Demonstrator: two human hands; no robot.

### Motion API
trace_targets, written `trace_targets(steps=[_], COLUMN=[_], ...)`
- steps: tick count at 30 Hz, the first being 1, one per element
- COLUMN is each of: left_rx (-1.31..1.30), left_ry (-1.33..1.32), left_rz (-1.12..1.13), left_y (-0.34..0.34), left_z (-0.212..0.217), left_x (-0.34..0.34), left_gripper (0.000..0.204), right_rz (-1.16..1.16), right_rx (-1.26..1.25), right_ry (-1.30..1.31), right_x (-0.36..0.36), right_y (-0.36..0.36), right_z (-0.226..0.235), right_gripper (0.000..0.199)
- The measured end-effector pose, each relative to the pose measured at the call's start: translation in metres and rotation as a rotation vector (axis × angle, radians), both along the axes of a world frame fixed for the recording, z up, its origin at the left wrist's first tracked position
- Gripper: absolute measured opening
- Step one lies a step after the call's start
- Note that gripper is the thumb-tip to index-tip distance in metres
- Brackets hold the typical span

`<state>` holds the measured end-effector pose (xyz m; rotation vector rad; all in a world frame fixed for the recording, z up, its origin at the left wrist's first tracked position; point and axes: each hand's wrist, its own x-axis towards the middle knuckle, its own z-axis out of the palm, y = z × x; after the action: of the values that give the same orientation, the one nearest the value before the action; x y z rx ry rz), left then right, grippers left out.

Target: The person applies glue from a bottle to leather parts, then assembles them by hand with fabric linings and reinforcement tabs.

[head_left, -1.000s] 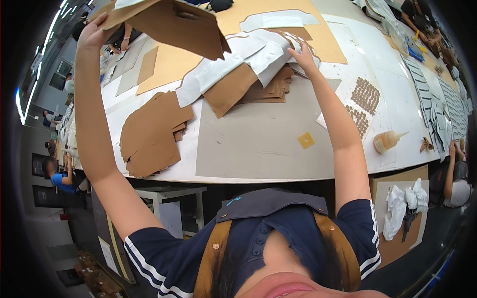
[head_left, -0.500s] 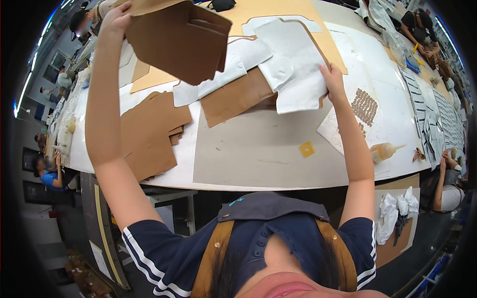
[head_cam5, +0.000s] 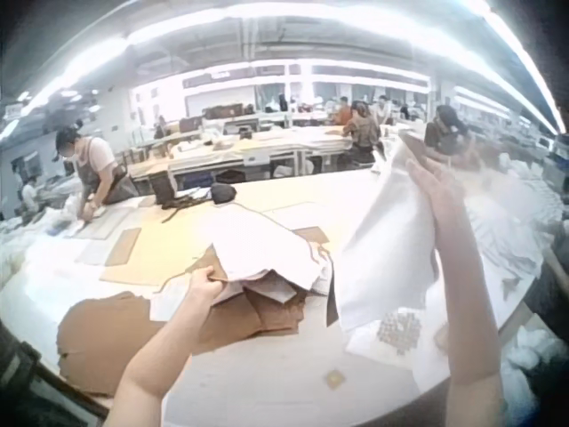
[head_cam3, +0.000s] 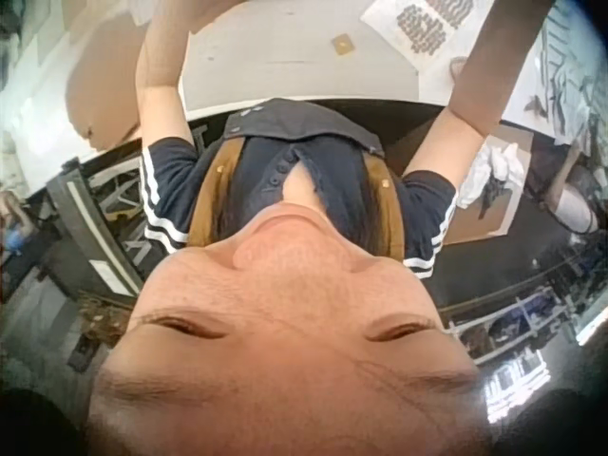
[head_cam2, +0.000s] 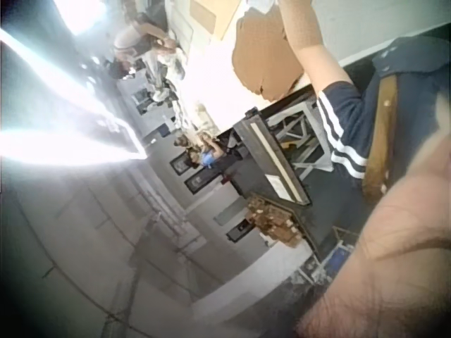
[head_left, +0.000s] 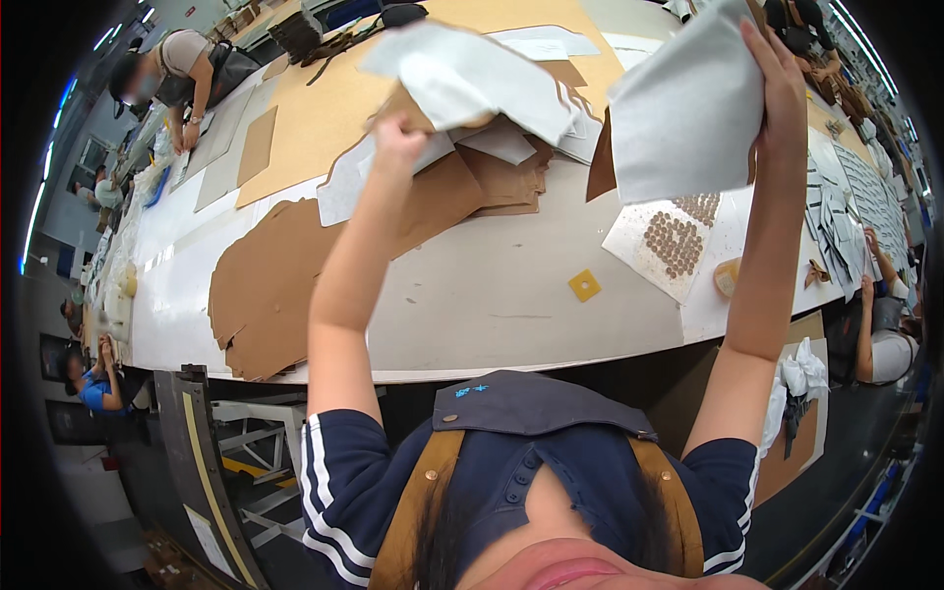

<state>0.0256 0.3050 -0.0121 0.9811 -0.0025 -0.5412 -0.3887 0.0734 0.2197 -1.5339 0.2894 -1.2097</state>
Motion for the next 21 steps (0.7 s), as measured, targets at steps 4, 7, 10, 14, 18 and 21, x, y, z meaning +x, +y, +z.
trace_targets(steps=[4, 7, 10, 14, 18, 21], left_rx=[-0.379, -0.406, -0.344, -0.281, -0.223, -0.173], left_ry=[0.692, 0.638, 0.461, 0.255, 0.332, 0.365], left_rz=[-0.084, -0.151, -0.232, -0.227, -0.266, -0.396], left_y=[-0.001, 0.018, 0.039, 0.057, 0.063, 0.06], left_z=[-0.05, -0.05, -0.056, -0.082, -0.083, -0.077], left_x=[-0.084, -0.097, -0.097, -0.129, -0.161, -0.172], left_gripper=[0.042, 0.04, 0.041, 0.041, 0.036, 0.035], right_rz=[0.232, 0.374, 0.459, 0.616, 0.498, 0.431], right_rx=[-0.112, -0.103, -0.197, -0.212, -0.293, -0.303], right_ry=[0.113, 0.542, 0.524, 0.431, 0.566, 0.922], right_x=[0.035, 0.084, 0.14, 0.167, 0.185, 0.196], right_y=[0.012, 0.045, 0.061, 0.052, -0.006, -0.073], right_z=[0.04, 0.055, 0.057, 0.066, 0.021, -0.047], right_gripper=[0.037, 0.038, 0.04, 0.043, 0.047, 0.045])
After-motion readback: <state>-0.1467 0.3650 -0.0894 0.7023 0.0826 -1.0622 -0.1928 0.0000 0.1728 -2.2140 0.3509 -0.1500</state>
